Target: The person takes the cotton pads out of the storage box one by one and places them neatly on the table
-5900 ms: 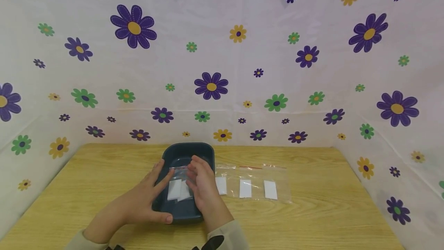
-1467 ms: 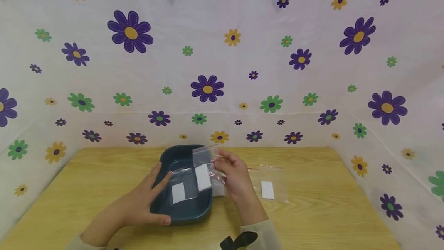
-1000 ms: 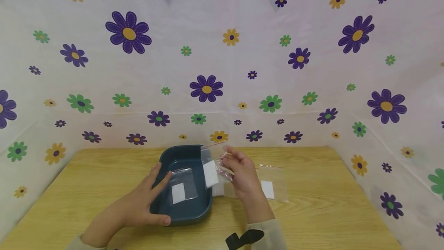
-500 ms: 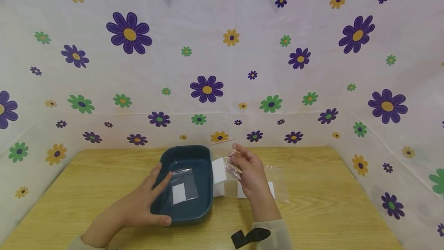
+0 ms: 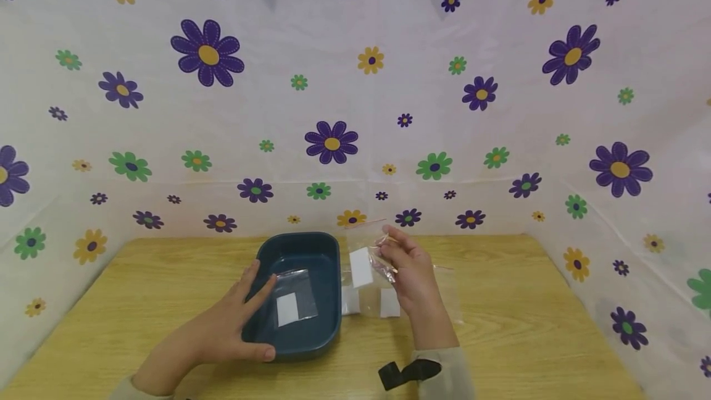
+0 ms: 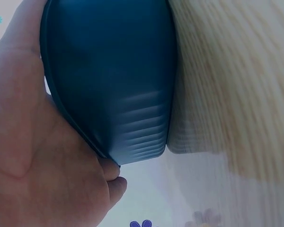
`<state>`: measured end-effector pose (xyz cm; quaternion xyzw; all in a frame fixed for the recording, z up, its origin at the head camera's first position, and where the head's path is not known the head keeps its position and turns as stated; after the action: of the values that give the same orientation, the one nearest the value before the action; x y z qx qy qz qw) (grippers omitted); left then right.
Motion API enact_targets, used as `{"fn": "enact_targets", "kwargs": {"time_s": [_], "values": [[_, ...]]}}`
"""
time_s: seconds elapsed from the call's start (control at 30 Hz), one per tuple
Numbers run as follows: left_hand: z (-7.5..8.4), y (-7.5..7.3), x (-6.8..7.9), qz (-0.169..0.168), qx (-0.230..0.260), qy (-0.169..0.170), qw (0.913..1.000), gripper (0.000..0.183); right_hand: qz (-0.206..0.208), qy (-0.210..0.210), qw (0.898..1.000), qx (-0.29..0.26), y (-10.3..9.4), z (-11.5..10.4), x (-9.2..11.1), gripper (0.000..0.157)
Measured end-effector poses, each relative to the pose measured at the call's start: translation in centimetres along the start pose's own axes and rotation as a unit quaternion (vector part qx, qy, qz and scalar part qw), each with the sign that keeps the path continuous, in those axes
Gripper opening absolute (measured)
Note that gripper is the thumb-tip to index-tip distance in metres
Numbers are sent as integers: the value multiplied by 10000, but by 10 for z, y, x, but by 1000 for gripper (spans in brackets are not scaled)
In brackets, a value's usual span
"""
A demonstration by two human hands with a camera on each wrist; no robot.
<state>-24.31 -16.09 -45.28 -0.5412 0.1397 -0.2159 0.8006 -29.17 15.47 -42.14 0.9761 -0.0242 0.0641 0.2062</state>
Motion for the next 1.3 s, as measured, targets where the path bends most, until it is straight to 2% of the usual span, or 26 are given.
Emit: {"fn": "enact_targets", "kwargs": {"time_s": [0.2,0.43,0.7,0.97,1.3], "values": [[-1,3,-1,-41,92,-52,9999,117,-58,-9,9992,391,-17,-7,1,34],[-2,5,-1,-107,175,-73,9998,117,-35,-154,9992,379,-37,-10,9,29],[-5,3,1,-51,87,-125,9999,118,71,-108,9990,425,-50,-16,10,29],[-3,3,-3,-88,53,-84,9999,119,140,-298,9991,276,-70,-30,13,27],[-1,1,-3,-158,97,-139,9997,118,486,-116,9987,-131,-91,-39,14,28]]}}
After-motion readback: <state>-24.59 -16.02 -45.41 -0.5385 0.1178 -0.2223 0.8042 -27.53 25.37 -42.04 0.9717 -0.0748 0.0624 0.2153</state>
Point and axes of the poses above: each hand's wrist, its own x-axis away from the middle knuckle, its own y-axis out of the palm, z = x × y, the point moved 6 cm from there along -x, towards the middle knuckle, and after that the axes turned 1 degree about y, right-handed, at the moved point
